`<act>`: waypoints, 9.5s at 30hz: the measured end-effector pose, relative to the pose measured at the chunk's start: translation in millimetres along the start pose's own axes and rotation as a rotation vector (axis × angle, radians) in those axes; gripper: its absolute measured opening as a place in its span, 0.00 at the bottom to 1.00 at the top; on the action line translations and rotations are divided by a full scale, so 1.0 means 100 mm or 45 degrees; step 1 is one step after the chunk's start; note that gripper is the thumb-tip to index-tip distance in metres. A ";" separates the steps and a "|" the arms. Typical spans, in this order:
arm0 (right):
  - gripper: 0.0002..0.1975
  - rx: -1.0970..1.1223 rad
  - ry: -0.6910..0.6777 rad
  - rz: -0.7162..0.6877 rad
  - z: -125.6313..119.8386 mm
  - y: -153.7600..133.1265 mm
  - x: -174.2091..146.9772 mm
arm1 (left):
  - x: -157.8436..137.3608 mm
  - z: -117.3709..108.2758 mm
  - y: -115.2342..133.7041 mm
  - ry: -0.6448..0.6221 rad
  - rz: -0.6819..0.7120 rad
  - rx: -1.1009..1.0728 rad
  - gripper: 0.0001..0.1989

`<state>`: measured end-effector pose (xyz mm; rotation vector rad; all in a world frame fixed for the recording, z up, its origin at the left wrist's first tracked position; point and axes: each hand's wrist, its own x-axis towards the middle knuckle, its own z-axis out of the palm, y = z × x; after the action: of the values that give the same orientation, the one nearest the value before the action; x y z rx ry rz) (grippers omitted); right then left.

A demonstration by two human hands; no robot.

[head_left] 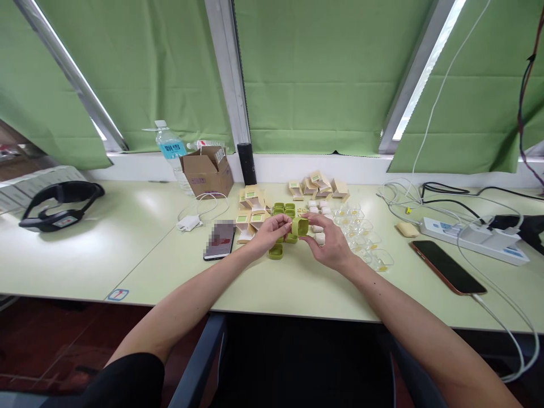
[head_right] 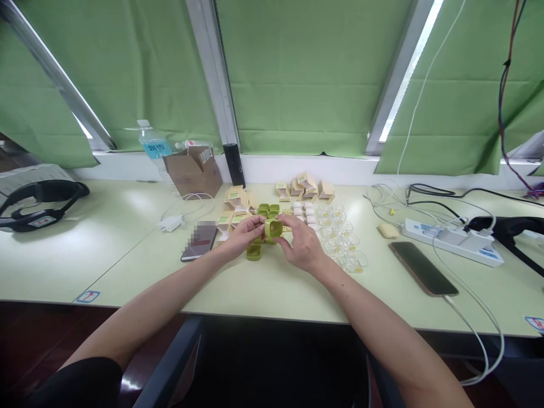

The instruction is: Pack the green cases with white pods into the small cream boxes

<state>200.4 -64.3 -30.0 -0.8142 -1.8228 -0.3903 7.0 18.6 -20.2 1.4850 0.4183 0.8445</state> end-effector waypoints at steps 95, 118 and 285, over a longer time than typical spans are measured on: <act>0.12 -0.942 -1.085 0.874 -0.46 0.18 0.36 | 0.02 -0.12 -0.12 0.146 0.114 -0.330 0.27; 0.13 -0.068 -0.454 0.935 -0.28 0.07 0.27 | 0.04 -0.11 -0.17 0.174 0.119 -0.238 0.29; 0.19 -0.165 -0.135 0.093 0.02 -0.06 -0.04 | -0.08 0.32 -0.09 -0.180 -0.065 -0.552 0.23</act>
<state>195.8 -68.4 -33.5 -1.0045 -1.8744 -0.4284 27.3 -8.3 -28.4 1.1174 0.1528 0.7291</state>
